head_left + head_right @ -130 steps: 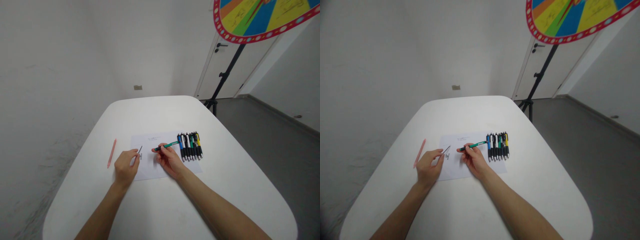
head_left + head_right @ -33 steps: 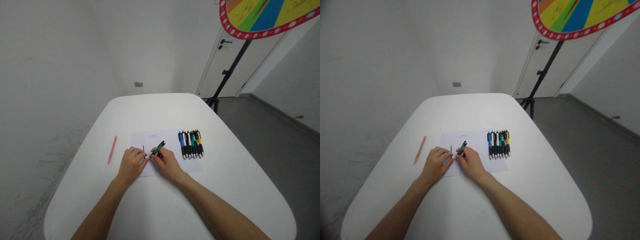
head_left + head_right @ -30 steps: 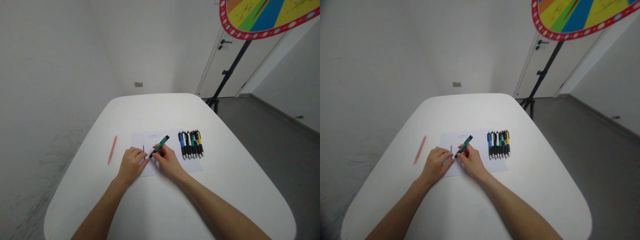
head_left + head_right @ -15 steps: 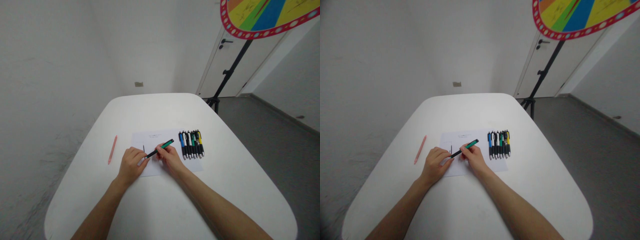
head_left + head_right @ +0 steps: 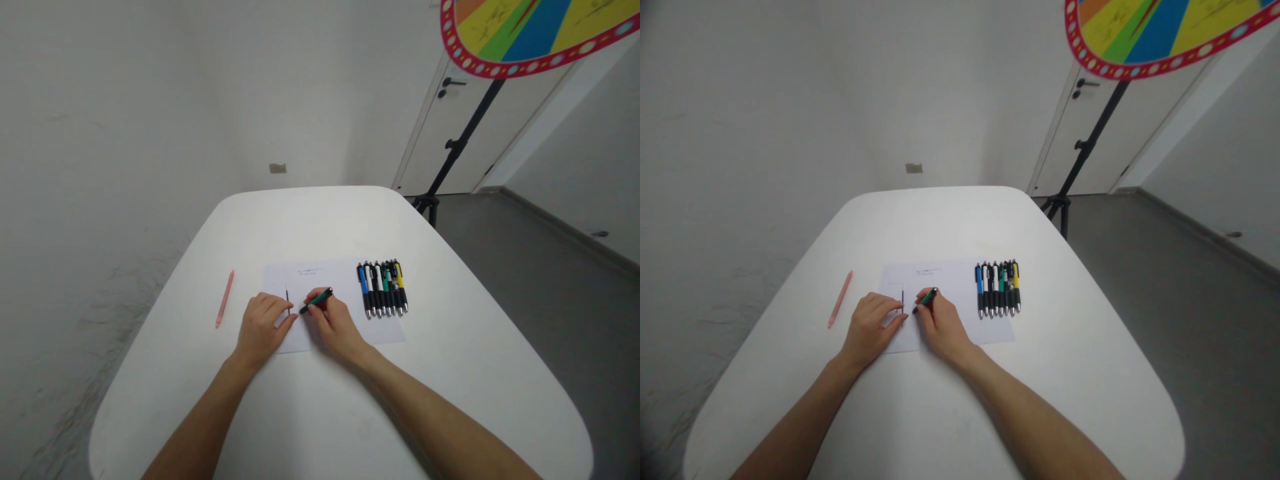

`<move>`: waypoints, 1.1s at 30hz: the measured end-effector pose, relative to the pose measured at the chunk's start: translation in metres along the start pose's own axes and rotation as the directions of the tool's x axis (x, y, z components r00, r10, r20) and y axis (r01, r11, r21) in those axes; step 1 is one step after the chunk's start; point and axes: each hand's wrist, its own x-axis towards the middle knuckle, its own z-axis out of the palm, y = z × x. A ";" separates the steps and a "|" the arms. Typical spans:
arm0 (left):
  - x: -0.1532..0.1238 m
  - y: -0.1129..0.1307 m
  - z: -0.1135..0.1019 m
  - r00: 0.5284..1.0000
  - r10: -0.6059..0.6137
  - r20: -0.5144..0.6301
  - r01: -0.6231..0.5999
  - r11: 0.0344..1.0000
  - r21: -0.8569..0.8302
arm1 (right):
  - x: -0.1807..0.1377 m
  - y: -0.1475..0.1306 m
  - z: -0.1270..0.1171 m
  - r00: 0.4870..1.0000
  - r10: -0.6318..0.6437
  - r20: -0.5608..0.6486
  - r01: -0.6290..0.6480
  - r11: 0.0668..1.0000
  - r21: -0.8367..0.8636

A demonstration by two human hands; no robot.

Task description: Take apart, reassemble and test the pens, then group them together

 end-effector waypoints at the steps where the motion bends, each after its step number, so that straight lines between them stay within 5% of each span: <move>1: 0.000 0.000 0.000 1.000 0.002 0.004 -0.002 1.000 -0.003 | 0.000 0.001 0.001 1.000 0.025 -0.007 -0.025 0.999 0.047; 10: 0.002 0.004 -0.002 0.996 0.083 -0.022 -0.085 0.987 -0.139 | 0.007 0.003 0.006 0.966 0.240 0.091 -0.251 0.813 0.525; 20: 0.001 0.002 -0.001 0.994 0.091 -0.053 -0.099 0.981 -0.167 | 0.010 0.006 0.003 0.934 0.350 0.072 -0.318 0.723 0.614; 33: -0.001 -0.001 0.000 0.999 0.003 -0.051 -0.006 0.998 -0.063 | 0.018 0.011 -0.008 0.903 0.405 -0.142 -0.221 0.722 0.656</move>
